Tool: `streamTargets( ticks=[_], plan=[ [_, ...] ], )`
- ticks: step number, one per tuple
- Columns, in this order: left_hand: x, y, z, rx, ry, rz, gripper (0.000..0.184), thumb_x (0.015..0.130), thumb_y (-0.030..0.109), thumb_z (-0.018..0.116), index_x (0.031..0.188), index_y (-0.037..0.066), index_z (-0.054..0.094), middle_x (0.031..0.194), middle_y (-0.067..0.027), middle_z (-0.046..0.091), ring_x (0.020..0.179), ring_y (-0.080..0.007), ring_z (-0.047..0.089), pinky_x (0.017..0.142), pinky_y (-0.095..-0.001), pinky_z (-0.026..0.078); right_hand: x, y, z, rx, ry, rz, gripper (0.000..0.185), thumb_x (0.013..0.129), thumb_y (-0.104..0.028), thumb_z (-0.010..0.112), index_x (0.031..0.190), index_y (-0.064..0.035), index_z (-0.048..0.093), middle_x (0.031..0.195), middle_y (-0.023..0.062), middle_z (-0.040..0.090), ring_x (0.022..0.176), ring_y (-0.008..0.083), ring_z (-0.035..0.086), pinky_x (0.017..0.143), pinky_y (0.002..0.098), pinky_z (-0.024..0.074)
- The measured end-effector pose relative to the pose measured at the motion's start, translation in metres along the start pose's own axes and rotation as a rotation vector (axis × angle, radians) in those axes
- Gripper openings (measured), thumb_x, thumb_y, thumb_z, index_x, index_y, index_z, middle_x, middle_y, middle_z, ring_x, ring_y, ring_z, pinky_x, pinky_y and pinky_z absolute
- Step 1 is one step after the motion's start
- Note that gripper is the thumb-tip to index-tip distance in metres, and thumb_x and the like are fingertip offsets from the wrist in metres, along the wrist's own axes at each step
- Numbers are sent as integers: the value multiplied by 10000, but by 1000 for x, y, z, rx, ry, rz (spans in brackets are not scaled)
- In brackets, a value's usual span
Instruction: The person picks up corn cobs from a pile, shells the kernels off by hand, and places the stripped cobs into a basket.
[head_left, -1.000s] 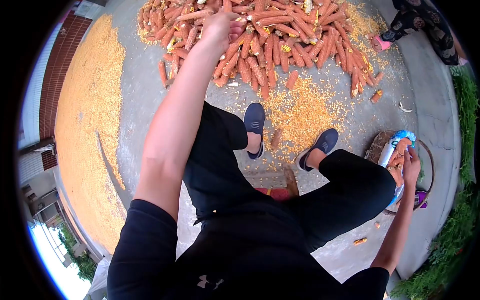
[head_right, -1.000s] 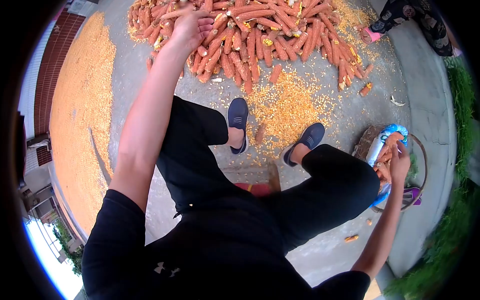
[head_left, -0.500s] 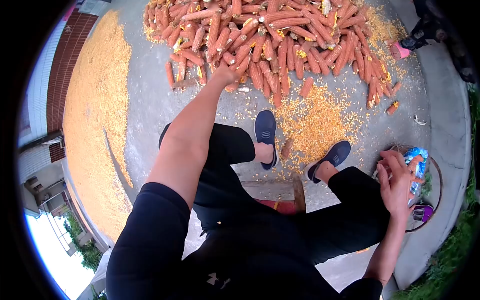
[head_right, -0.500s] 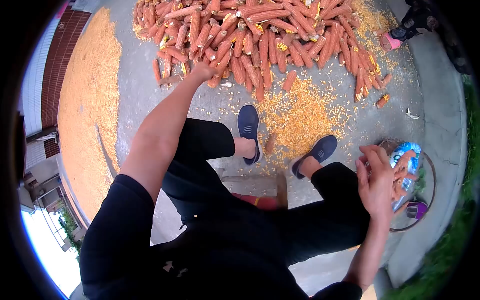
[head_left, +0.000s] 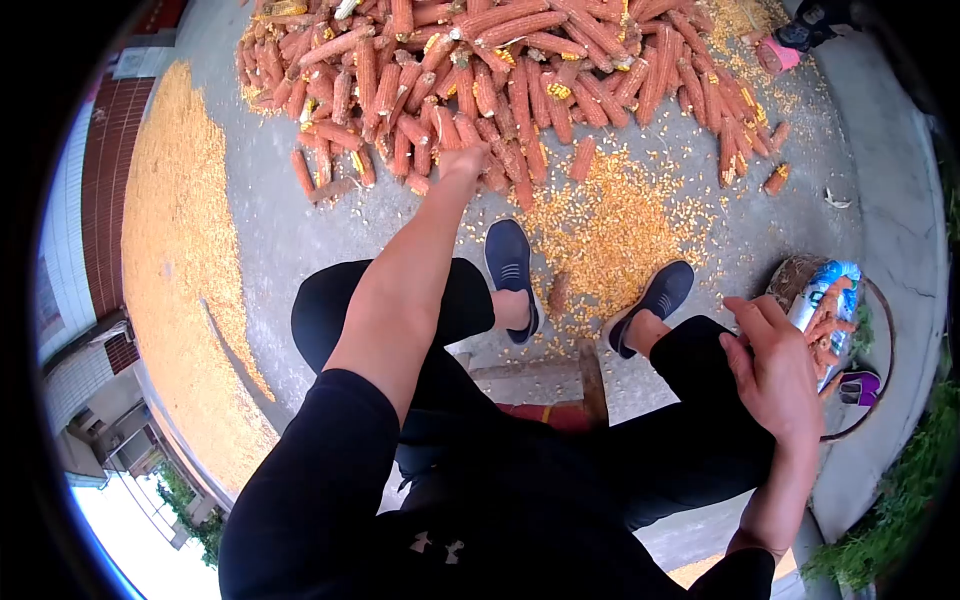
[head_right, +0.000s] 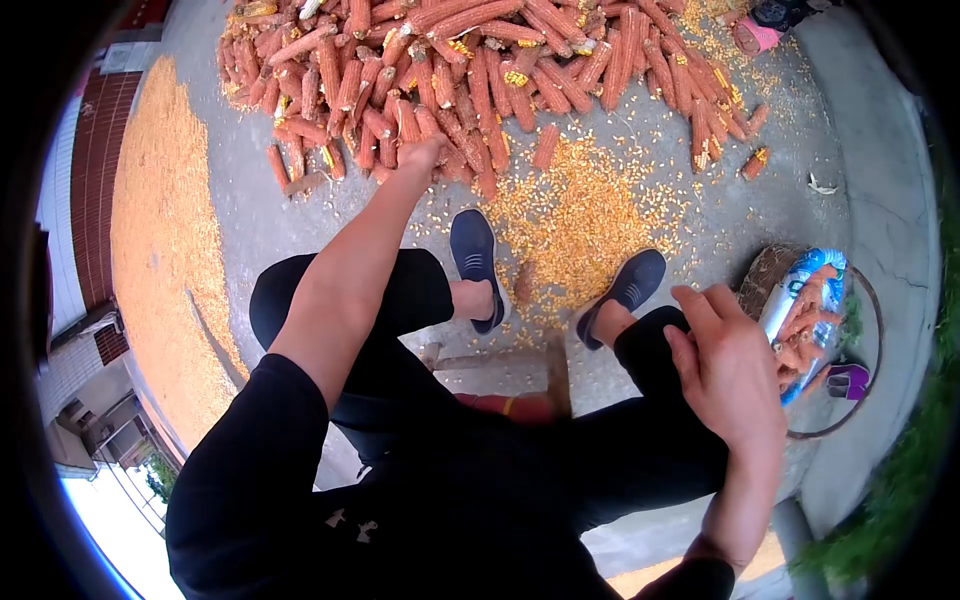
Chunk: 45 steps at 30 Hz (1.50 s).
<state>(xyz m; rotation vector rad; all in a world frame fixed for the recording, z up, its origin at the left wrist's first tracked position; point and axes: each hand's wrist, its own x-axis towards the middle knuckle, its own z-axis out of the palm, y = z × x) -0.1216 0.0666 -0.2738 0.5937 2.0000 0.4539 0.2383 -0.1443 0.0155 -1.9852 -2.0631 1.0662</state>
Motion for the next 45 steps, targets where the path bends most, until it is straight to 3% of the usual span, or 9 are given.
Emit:
streamTargets(
  ticks=[4, 9, 13, 19, 24, 25, 34, 40, 45],
  plan=[
    [-22, -18, 28, -502, -286, 4, 401, 819, 223, 755, 1146, 22, 640, 1032, -122, 676, 904, -267, 667, 775, -494, 537, -5, 0, 10, 33, 75, -118, 342, 892, -72, 668, 1216, 16, 603, 979, 211, 603, 805, 408, 649, 726, 469, 509],
    [-157, 18, 31, -745, -708, 182, 485, 887, 171, 683, 1328, 50, 523, 1200, -113, 634, 1138, -289, 627, 995, -520, 511, -1, 7, 21, 273, 186, -154, 435, 942, -209, 664, 1301, 20, 574, 1033, 221, 657, 835, 334, 702, 748, 424, 548],
    [-242, 54, 11, -751, -1013, 367, 506, 883, 159, 682, 1339, 11, 521, 1241, -116, 619, 1182, -258, 595, 1031, -496, 493, 25, -12, 13, 587, 132, -21, 505, 1002, -308, 623, 1390, 0, 526, 1092, 121, 661, 905, 166, 690, 659, 294, 572],
    [-299, 100, -24, -565, -1193, 554, 555, 893, 205, 630, 1386, -14, 499, 1320, -166, 613, 1236, -294, 596, 1086, -484, 458, 58, -51, -9, 879, 159, -224, 434, 973, -297, 637, 1280, 6, 580, 1017, 92, 685, 821, 157, 678, 672, 284, 566],
    [-293, 143, -39, -695, -1146, 435, 403, 890, 227, 638, 1207, -15, 580, 1028, -165, 666, 904, -271, 627, 794, -421, 515, 71, -21, -8, 1352, 87, -312, 322, 935, -113, 573, 1239, -9, 599, 1047, 73, 675, 845, 144, 667, 752, 309, 572],
    [-288, 150, -38, -700, -1176, 445, 408, 893, 227, 633, 1214, -19, 574, 1015, -162, 662, 887, -272, 625, 782, -420, 511, 66, -15, -14, 1355, 18, -308, 517, 878, -122, 544, 1374, 18, 500, 1172, 120, 647, 1021, 212, 671, 915, 393, 548],
    [-292, 146, -21, -415, -1024, 604, 387, 896, 252, 735, 1181, 33, 591, 917, -72, 632, 779, -171, 583, 699, -342, 490, 60, -1, -21, 1670, 27, -338, 372, 910, -95, 552, 1262, 25, 539, 916, 93, 633, 785, 192, 651, 671, 355, 577],
    [-309, 130, -9, -216, -893, 836, 549, 789, 96, 843, 1257, 5, 569, 1110, -83, 698, 989, -148, 678, 873, -332, 548, 76, -22, -13, 1617, 290, -276, 386, 895, -157, 744, 1208, -9, 573, 815, 37, 609, 657, 128, 610, 510, 271, 511],
    [-319, 118, -5, -216, -905, 907, 570, 794, 16, 821, 1288, -9, 538, 1158, -114, 688, 1012, -178, 695, 933, -346, 557, 77, -41, -11, 1567, 330, -209, 321, 880, -141, 760, 1138, -14, 616, 898, 70, 680, 697, 137, 653, 526, 261, 520]
  ],
)
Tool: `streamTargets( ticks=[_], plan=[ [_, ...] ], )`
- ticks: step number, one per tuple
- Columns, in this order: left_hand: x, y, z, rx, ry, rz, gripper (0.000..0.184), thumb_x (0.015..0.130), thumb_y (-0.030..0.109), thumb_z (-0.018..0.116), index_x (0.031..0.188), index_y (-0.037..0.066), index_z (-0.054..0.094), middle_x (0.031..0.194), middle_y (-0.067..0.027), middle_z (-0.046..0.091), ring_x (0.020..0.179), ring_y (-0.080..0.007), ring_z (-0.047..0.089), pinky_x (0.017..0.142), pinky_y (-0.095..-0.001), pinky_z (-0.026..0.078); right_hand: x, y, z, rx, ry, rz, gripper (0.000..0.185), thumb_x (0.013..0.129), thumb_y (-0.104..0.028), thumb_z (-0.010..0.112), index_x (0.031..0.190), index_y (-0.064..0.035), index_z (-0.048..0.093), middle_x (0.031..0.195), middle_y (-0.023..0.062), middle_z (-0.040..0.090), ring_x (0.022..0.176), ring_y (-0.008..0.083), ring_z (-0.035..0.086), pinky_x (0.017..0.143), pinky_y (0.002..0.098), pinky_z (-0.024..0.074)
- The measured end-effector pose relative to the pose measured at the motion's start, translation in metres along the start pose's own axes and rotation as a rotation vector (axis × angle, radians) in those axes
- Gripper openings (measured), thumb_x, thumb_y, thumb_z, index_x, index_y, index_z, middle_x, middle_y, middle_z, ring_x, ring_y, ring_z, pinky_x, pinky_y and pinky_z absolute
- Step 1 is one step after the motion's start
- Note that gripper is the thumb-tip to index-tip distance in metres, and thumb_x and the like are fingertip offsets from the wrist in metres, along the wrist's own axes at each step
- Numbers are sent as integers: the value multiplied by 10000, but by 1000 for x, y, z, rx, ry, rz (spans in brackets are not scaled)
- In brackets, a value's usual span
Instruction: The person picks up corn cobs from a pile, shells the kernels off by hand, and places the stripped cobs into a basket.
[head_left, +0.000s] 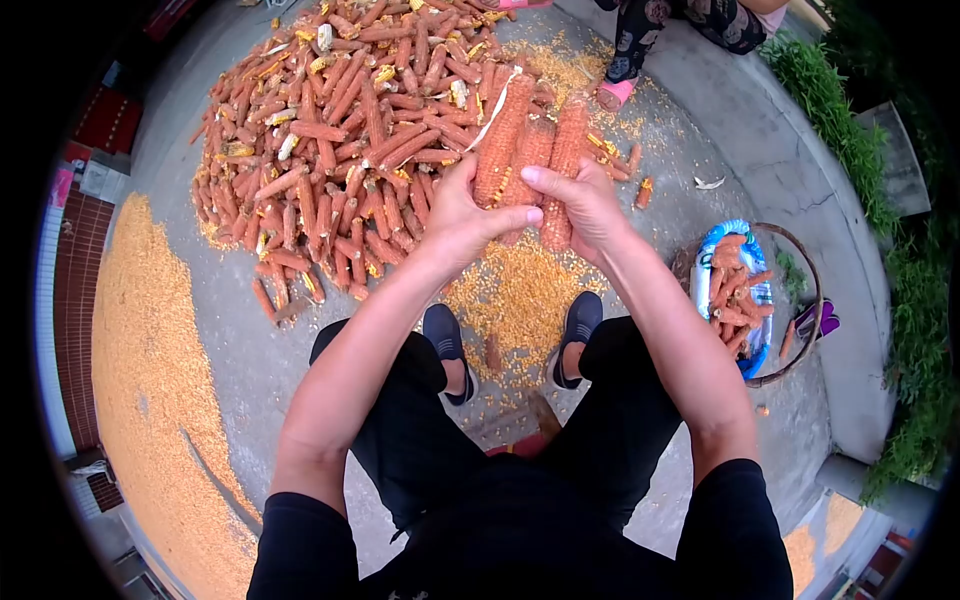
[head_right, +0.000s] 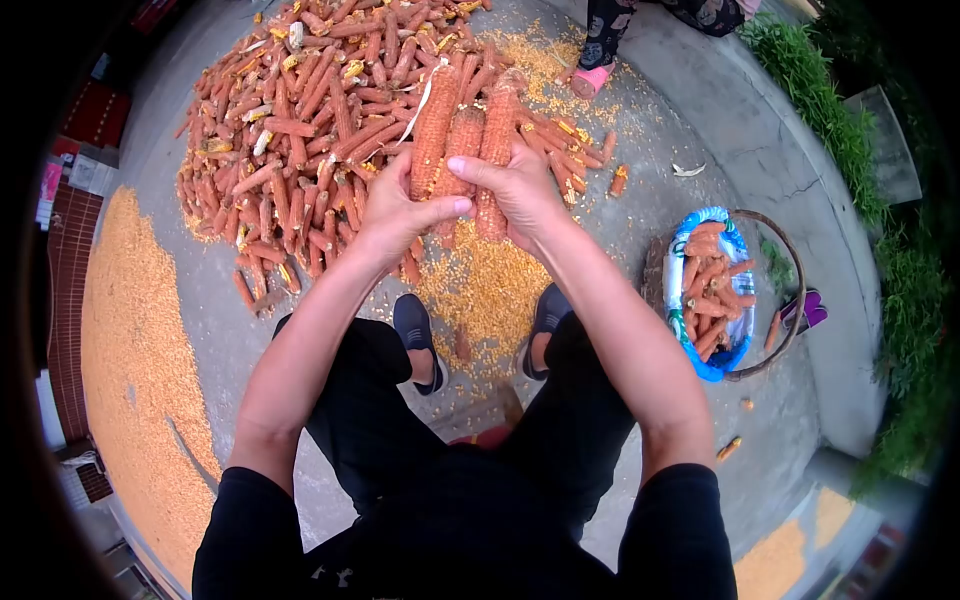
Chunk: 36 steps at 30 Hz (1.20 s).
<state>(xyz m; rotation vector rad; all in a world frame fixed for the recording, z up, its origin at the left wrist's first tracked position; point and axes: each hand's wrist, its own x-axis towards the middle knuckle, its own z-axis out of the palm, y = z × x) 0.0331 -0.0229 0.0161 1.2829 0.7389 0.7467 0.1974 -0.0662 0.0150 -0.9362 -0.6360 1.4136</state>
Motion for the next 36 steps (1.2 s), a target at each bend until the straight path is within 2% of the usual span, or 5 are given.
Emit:
streamTargets(
  ticks=[11, 14, 24, 32, 36],
  plan=[
    [-3, -5, -24, -452, -53, -245, 320, 907, 156, 726, 1167, 3, 622, 1054, -81, 705, 968, -177, 697, 879, -355, 572, 3, 1, -15, 71, -92, -60, 273, 875, -94, 670, 1119, 23, 630, 963, 111, 710, 759, 175, 686, 617, 304, 557],
    [-7, -2, -17, -475, -38, -262, 339, 959, 219, 656, 1208, -8, 623, 1071, -107, 706, 900, -189, 701, 760, -348, 583, 5, -3, -24, 7, -196, -36, 436, 841, -79, 636, 1243, 78, 578, 1144, 180, 691, 982, 245, 704, 775, 366, 594],
    [-9, -10, -19, -485, -323, -314, 408, 1002, 242, 600, 1302, -31, 552, 1022, -146, 682, 753, -184, 674, 518, -275, 508, 4, -5, -21, 23, -62, -2, 288, 849, -78, 642, 1122, 11, 620, 941, 97, 683, 743, 160, 632, 641, 309, 548],
    [-7, -10, -11, -445, -41, -267, 253, 929, 159, 705, 1106, -3, 624, 846, -93, 656, 639, -150, 616, 495, -263, 461, 2, 13, -9, -229, 30, -193, 303, 945, -240, 706, 1131, -19, 615, 929, 43, 658, 769, 119, 616, 612, 275, 509],
    [-7, -11, -11, -404, -67, -273, 241, 928, 152, 690, 1089, 17, 573, 808, -77, 589, 595, -143, 538, 483, -274, 414, -11, 5, 13, -414, 20, -276, 274, 945, -182, 721, 1127, -7, 615, 928, 38, 674, 728, 82, 605, 631, 262, 504]
  ],
)
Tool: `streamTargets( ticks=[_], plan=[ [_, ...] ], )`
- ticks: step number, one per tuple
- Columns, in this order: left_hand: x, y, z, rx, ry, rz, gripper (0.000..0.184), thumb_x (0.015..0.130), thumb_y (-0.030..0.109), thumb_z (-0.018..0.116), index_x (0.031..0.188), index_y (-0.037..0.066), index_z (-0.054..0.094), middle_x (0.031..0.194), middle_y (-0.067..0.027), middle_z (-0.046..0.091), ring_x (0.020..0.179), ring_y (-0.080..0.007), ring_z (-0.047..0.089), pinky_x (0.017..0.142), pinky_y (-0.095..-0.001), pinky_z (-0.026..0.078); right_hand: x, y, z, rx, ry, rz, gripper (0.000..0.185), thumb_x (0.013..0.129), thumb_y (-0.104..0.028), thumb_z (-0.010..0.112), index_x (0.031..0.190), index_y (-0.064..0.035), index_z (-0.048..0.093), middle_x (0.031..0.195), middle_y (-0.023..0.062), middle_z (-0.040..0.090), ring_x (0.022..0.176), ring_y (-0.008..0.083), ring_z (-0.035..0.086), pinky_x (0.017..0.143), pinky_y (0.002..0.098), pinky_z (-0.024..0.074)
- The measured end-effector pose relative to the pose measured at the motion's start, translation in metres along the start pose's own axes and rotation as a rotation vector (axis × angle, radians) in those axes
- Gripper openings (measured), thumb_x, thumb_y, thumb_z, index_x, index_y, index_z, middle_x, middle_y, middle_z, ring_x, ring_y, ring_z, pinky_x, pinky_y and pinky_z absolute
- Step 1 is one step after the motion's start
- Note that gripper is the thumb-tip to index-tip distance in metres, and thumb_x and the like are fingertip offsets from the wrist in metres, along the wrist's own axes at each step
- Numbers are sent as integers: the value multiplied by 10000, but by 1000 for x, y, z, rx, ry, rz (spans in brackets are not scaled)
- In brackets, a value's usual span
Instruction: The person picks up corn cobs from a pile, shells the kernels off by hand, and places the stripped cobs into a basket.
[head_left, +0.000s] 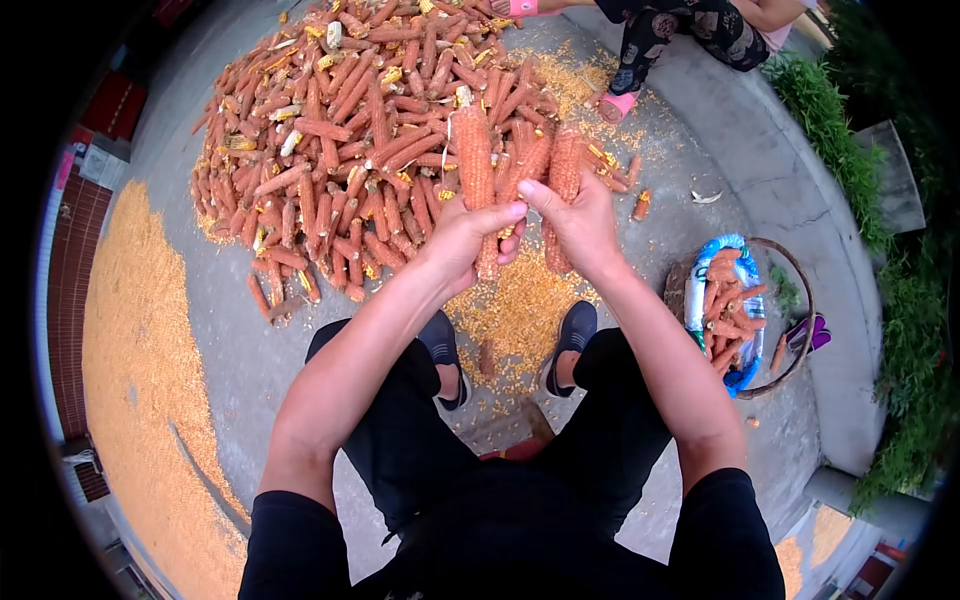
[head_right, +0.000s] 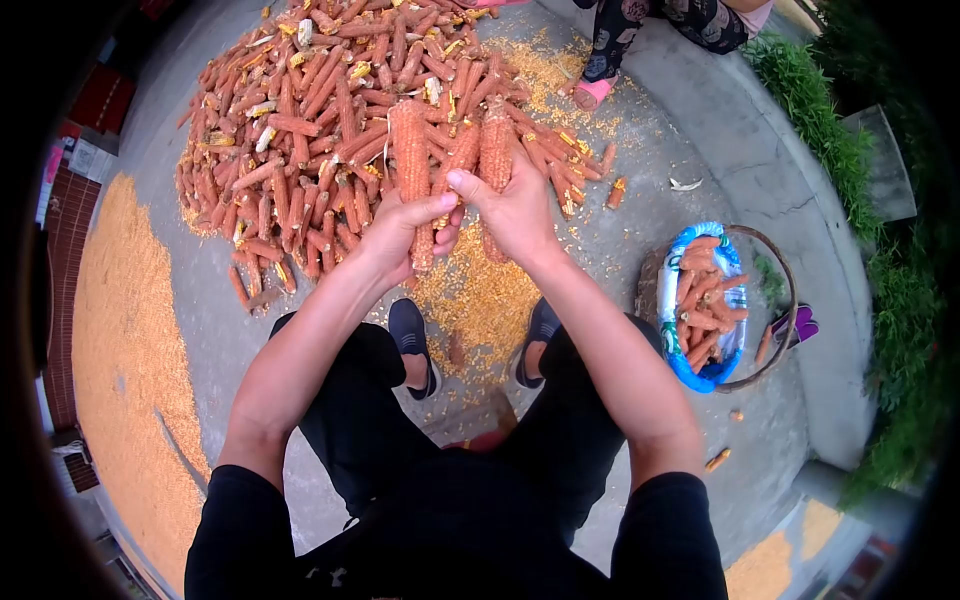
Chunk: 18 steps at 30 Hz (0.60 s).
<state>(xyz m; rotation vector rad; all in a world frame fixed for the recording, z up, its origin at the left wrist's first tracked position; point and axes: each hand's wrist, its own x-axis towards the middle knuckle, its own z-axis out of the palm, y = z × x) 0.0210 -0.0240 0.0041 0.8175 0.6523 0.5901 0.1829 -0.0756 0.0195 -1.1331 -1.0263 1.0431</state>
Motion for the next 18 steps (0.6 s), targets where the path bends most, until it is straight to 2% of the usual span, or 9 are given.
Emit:
streamTargets(
  ticks=[3, 4, 7, 10, 13, 16, 18],
  plan=[
    [-3, -3, 5, -85, -51, -26, 223, 920, 123, 690, 1072, 25, 560, 775, -77, 573, 562, -137, 512, 473, -280, 406, 6, 26, -6, -88, 35, -14, 244, 923, -152, 719, 1083, 19, 650, 916, 87, 722, 780, 162, 685, 713, 331, 552],
    [-6, 0, 8, -83, -28, -41, 213, 909, 91, 691, 1061, 11, 564, 736, -72, 561, 535, -130, 486, 464, -284, 388, 5, 17, -6, -216, 30, -76, 280, 898, -155, 719, 1083, 43, 650, 909, 125, 736, 807, 189, 703, 747, 344, 556],
    [-6, 0, 6, -36, 2, -107, 166, 881, 38, 701, 1000, 1, 591, 691, -49, 546, 505, -132, 478, 436, -295, 375, 6, 23, -7, -335, 44, -101, 307, 877, -160, 712, 1087, 53, 642, 904, 161, 731, 813, 216, 711, 755, 362, 555],
    [-4, -2, 3, 3, 19, -125, 177, 863, 25, 710, 995, 4, 595, 674, -44, 544, 503, -129, 477, 433, -299, 365, 7, 20, -9, -432, 11, -17, 335, 866, -174, 704, 1093, 61, 633, 905, 190, 725, 831, 234, 717, 765, 374, 553],
    [-1, -2, 1, 12, 28, -138, 193, 847, 16, 725, 995, 11, 602, 683, -46, 555, 497, -129, 474, 432, -301, 362, 9, 29, -10, -424, 21, -19, 290, 888, -150, 677, 1091, 53, 637, 898, 149, 728, 820, 224, 709, 760, 361, 555],
    [-3, 2, 7, 83, 106, -138, 152, 864, 12, 703, 974, -30, 605, 673, -38, 532, 517, -125, 474, 464, -287, 367, 11, 30, -4, -69, 0, -62, 231, 911, -120, 647, 1082, 35, 646, 876, 99, 718, 772, 185, 684, 710, 333, 550],
    [-2, -1, 11, 93, 85, -72, 175, 850, -11, 699, 995, -32, 603, 691, -39, 544, 528, -122, 477, 474, -284, 372, 11, 21, -6, -38, -9, 55, 197, 915, -93, 629, 1070, 26, 653, 862, 81, 706, 722, 156, 656, 664, 308, 536]
  ],
)
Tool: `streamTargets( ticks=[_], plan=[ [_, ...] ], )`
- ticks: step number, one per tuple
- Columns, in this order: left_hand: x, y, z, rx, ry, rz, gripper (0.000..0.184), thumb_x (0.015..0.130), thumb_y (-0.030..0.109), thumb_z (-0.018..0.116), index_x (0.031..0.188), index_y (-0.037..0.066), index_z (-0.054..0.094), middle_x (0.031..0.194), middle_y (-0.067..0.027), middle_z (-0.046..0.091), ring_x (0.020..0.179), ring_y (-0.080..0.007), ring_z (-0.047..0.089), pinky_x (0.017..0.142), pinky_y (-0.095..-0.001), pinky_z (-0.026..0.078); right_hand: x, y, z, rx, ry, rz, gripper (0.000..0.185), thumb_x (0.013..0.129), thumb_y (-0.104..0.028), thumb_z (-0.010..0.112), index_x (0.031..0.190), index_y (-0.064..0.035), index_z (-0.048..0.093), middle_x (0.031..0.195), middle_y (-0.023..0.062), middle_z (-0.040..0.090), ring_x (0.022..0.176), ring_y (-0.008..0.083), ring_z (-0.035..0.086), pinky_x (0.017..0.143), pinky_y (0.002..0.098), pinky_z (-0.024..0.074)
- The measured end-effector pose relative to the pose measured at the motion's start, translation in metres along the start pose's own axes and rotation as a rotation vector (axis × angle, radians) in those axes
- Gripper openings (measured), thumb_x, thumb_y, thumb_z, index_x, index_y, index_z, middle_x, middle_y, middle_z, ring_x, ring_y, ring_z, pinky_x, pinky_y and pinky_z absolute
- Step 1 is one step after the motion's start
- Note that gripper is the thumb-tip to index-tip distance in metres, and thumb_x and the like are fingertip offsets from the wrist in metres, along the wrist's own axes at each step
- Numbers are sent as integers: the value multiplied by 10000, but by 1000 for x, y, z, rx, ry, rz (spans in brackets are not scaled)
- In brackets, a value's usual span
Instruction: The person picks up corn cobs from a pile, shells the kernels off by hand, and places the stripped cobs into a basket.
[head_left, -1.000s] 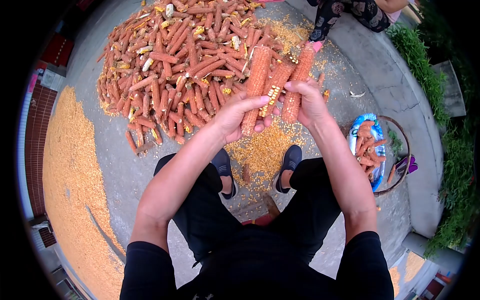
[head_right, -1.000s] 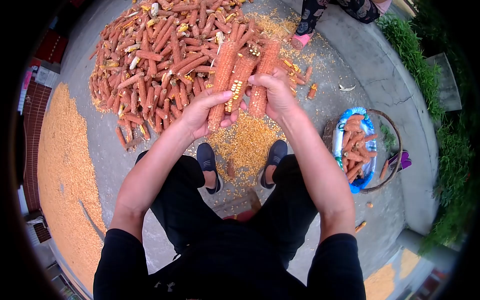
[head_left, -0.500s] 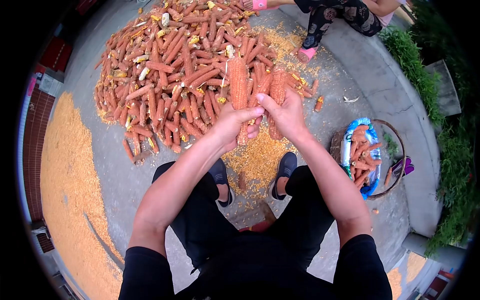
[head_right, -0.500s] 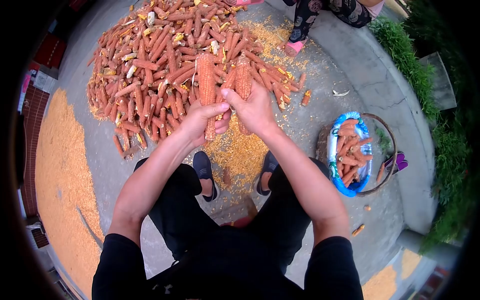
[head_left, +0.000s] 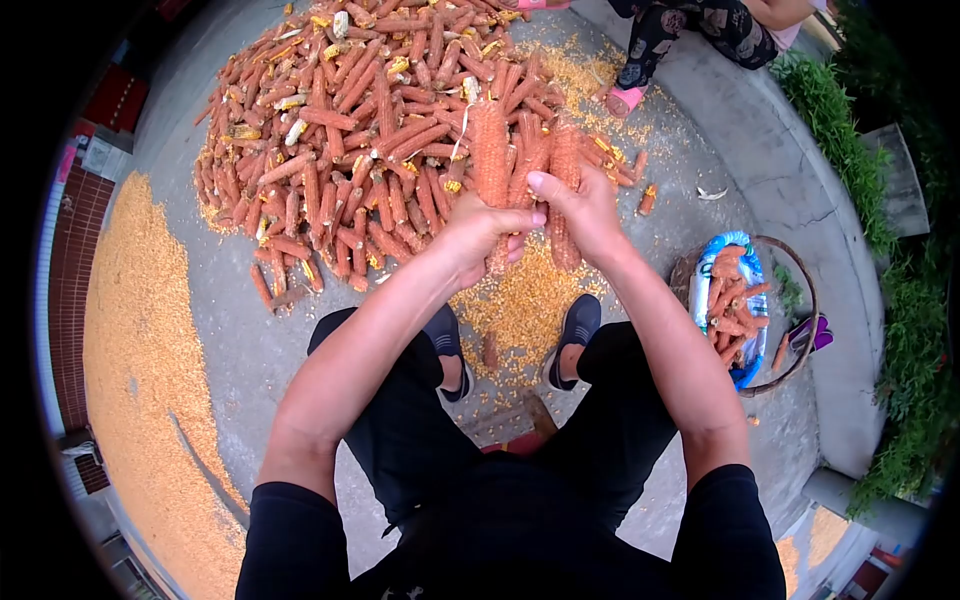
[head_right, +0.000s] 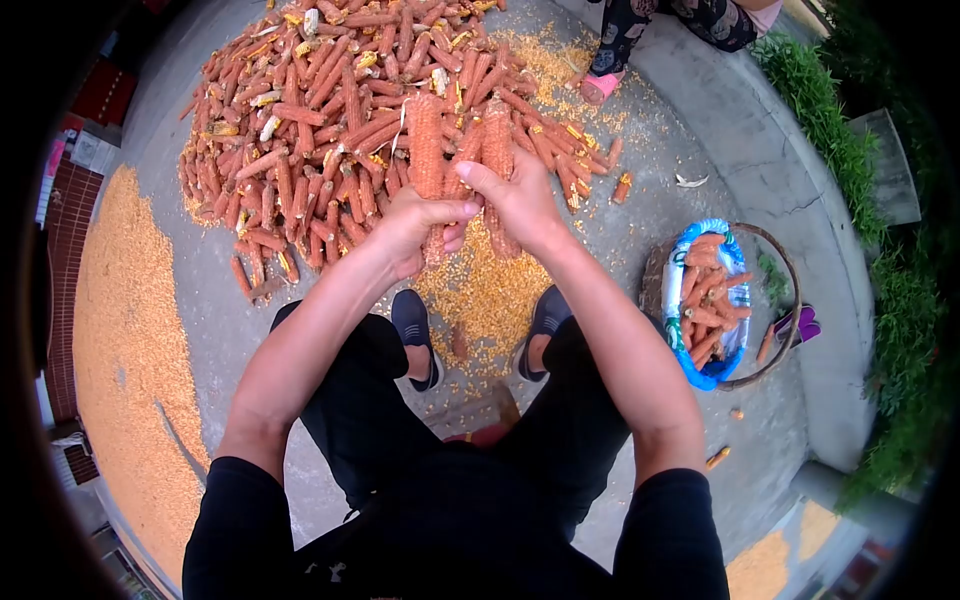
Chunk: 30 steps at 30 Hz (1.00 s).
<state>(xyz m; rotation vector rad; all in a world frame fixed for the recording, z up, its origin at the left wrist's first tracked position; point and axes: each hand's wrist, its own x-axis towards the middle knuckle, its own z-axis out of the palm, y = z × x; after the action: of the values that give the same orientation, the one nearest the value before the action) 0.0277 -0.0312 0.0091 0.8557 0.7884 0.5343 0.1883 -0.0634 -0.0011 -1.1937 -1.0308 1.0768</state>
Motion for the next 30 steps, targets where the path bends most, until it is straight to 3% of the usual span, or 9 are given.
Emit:
streamTargets(
  ticks=[4, 7, 13, 16, 19, 22, 25, 28, 30],
  plan=[
    [0, -6, -2, -38, -83, 4, 230, 835, -25, 684, 1046, -36, 592, 781, -60, 588, 554, -111, 481, 497, -276, 391, 0, -4, -4, -4, 2, 126, 156, 922, -105, 646, 1016, 20, 657, 822, 81, 687, 643, 131, 620, 563, 283, 505],
    [-2, 6, -14, -189, -307, -40, 265, 825, -18, 669, 1073, -40, 580, 871, -86, 611, 579, -107, 491, 509, -273, 400, 1, -1, -16, 167, -89, 156, 170, 923, -140, 687, 957, 22, 650, 795, 77, 674, 614, 149, 623, 515, 288, 500],
    [-1, 4, -15, -140, -254, 29, 293, 806, -23, 655, 1091, -24, 584, 910, -91, 617, 607, -102, 490, 520, -268, 403, -5, -16, -5, 139, -95, 116, 182, 910, -91, 680, 1017, 43, 618, 792, 82, 671, 605, 151, 629, 494, 281, 499],
    [-2, 2, -11, -33, -204, 35, 297, 801, -23, 662, 1088, -16, 588, 898, -83, 613, 601, -92, 475, 529, -263, 406, -7, -11, 6, -89, -20, 35, 202, 904, -66, 668, 1055, 52, 604, 810, 89, 679, 613, 145, 637, 500, 276, 504],
    [-3, 3, -16, -78, -281, -16, 306, 799, -23, 655, 1095, -24, 581, 903, -82, 604, 595, -89, 465, 532, -260, 402, -5, -13, -6, 23, -130, 116, 193, 898, -52, 671, 1045, 56, 609, 823, 94, 686, 620, 144, 647, 510, 274, 512],
    [-1, 7, -23, -224, -402, -71, 321, 806, -19, 648, 1114, -39, 564, 918, -81, 594, 594, -88, 457, 533, -256, 398, -3, -7, -12, -12, -129, 67, 169, 897, -36, 657, 1031, 56, 613, 809, 108, 684, 613, 150, 649, 504, 277, 512],
    [-2, 8, -19, -211, -418, -29, 348, 822, -3, 639, 1152, -53, 543, 957, -100, 596, 601, -87, 458, 537, -253, 404, -3, -7, -12, 146, -125, 78, 163, 895, -39, 656, 1021, 57, 615, 775, 116, 672, 589, 160, 640, 485, 288, 499],
    [0, 7, -21, -157, -501, -20, 333, 885, 67, 636, 1177, -58, 534, 975, -116, 600, 614, -88, 464, 540, -246, 407, -3, -19, -17, 247, -166, 148, 180, 901, -73, 662, 1021, 53, 617, 745, 114, 656, 579, 172, 634, 471, 298, 485],
    [-2, 8, -18, -291, -465, -95, 277, 916, 100, 651, 1140, -43, 571, 933, -113, 630, 643, -106, 515, 552, -255, 423, -4, -25, -15, 241, -146, 195, 209, 911, -126, 664, 1032, 35, 609, 705, 84, 621, 541, 149, 582, 466, 288, 473]
  ],
)
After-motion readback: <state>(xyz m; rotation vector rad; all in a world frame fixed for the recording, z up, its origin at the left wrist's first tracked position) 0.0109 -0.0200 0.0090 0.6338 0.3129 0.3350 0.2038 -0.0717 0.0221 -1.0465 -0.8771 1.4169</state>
